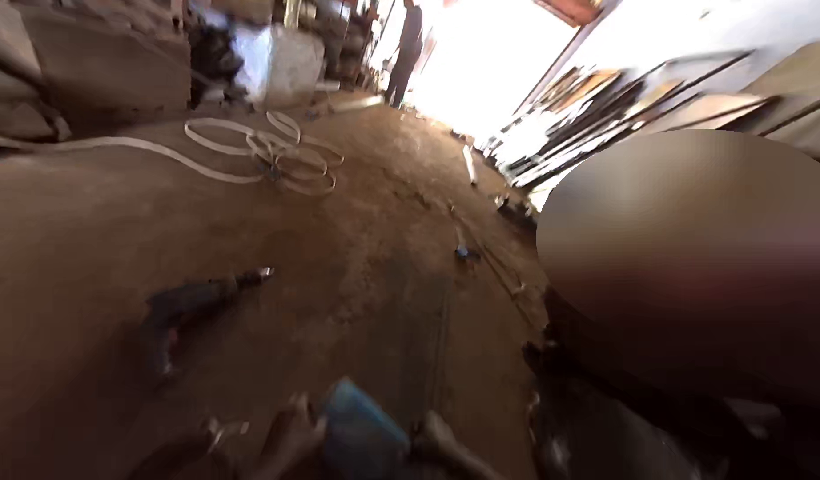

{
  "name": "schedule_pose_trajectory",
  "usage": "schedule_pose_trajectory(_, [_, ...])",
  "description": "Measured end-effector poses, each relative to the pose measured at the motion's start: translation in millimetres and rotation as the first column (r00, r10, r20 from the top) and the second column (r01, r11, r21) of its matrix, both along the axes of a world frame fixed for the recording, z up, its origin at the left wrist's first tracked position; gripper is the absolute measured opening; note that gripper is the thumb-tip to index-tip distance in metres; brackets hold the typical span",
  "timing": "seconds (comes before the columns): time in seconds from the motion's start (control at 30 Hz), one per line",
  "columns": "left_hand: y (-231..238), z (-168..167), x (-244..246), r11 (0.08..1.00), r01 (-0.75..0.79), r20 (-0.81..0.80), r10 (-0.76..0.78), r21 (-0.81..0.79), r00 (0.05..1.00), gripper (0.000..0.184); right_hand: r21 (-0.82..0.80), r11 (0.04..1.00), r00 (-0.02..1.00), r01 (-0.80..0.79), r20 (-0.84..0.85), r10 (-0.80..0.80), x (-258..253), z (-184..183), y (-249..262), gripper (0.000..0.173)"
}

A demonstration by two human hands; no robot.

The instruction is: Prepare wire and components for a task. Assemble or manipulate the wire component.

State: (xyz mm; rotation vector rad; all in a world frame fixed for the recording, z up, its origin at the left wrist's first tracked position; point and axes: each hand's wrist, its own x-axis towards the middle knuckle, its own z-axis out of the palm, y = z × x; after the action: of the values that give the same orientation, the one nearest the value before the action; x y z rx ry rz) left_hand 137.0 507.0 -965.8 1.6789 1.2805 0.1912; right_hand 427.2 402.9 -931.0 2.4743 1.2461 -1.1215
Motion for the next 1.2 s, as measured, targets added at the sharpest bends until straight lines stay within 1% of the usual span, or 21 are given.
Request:
schedule_pose_trajectory(0.07, [8.3,13.3,8.2,0.990,0.137,0.012,-0.137,0.031,0.990,0.071,-0.077,0.997,1.000,-0.012,0.000,0.012,-8.6,12.4,1.7,0.046])
schedule_pose_trajectory(0.13, [15.2,16.1,23.1,0.954,0.281,-0.009,-0.282,0.103,0.959,0.084,-0.104,0.994,0.999,-0.043,-0.004,0.042,-14.5,18.4,4.0,0.045])
schedule_pose_trajectory(0.17, [16.3,16.3,30.3,0.930,0.336,-0.042,-0.334,0.146,0.942,0.085,-0.099,0.994,0.999,-0.037,-0.010,0.036,-16.0,17.8,3.2,0.044])
schedule_pose_trajectory(0.23, [19.6,18.6,41.4,0.896,0.400,-0.108,-0.386,0.194,0.916,0.076,-0.056,0.998,0.999,0.016,-0.048,-0.019,-16.7,13.8,-1.9,0.040])
schedule_pose_trajectory(0.3, [23.4,20.4,48.6,0.863,0.463,-0.200,-0.427,0.201,0.882,0.068,-0.035,0.998,0.993,0.059,-0.096,-0.062,-18.3,10.0,-8.7,0.038])
schedule_pose_trajectory(0.4, [24.2,30.4,56.0,0.829,0.523,-0.280,-0.464,0.199,0.841,0.067,-0.036,0.996,0.986,0.079,-0.147,-0.084,-20.7,9.4,-16.2,0.036])
schedule_pose_trajectory(0.47, [21.7,33.1,58.2,0.821,0.534,-0.303,-0.466,0.202,0.831,0.069,-0.051,0.994,0.980,0.093,-0.172,-0.100,-20.8,9.7,-18.8,0.036])
schedule_pose_trajectory(0.6, [20.5,35.9,63.4,0.839,0.508,-0.276,-0.451,0.192,0.849,0.067,-0.066,0.993,0.973,0.098,-0.203,-0.109,-8.1,5.3,-17.4,0.037])
schedule_pose_trajectory(0.67, [18.9,38.4,63.8,0.842,0.506,-0.273,-0.450,0.188,0.850,0.067,-0.082,0.989,0.965,0.127,-0.220,-0.142,-9.5,13.1,-11.3,0.036])
schedule_pose_trajectory(0.73, [17.0,38.6,61.9,0.845,0.489,-0.271,-0.429,0.217,0.862,0.066,-0.022,0.985,0.951,0.170,-0.257,-0.170,-9.0,20.1,-3.9,0.033])
schedule_pose_trajectory(0.8, [15.0,35.2,59.2,0.843,0.467,-0.282,-0.395,0.266,0.874,0.064,0.056,0.981,0.936,0.183,-0.314,-0.157,-10.0,22.3,2.2,0.028])
schedule_pose_trajectory(0.83, [15.5,34.6,58.2,0.850,0.457,-0.287,-0.383,0.262,0.878,0.065,0.075,0.984,0.933,0.163,-0.336,-0.129,-12.0,21.5,5.3,0.027])
schedule_pose_trajectory(0.9, [18.7,34.7,56.2,0.873,0.444,-0.277,-0.384,0.201,0.881,0.070,0.084,0.993,0.943,0.083,-0.328,-0.051,-19.2,19.2,9.0,0.028])
schedule_pose_trajectory(0.97, [20.3,33.2,55.0,0.897,0.422,-0.228,-0.387,0.134,0.893,0.073,0.084,0.996,0.971,-0.020,-0.237,0.040,-25.2,16.7,11.1,0.033])
schedule_pose_trajectory(1.03, [18.5,36.8,51.8,0.904,0.412,-0.203,-0.385,0.115,0.901,0.077,0.064,0.992,0.983,-0.111,-0.137,0.119,-29.9,14.2,16.3,0.036])
schedule_pose_trajectory(1.13, [13.3,45.6,49.4,0.907,0.403,-0.211,-0.373,0.123,0.904,0.079,0.062,0.985,0.982,-0.164,-0.088,0.169,-36.7,7.4,18.4,0.043])
schedule_pose_trajectory(1.2, [11.5,50.4,50.4,0.914,0.393,-0.197,-0.369,0.100,0.908,0.084,0.095,0.982,0.978,-0.161,-0.121,0.172,-35.4,4.3,15.6,0.043])
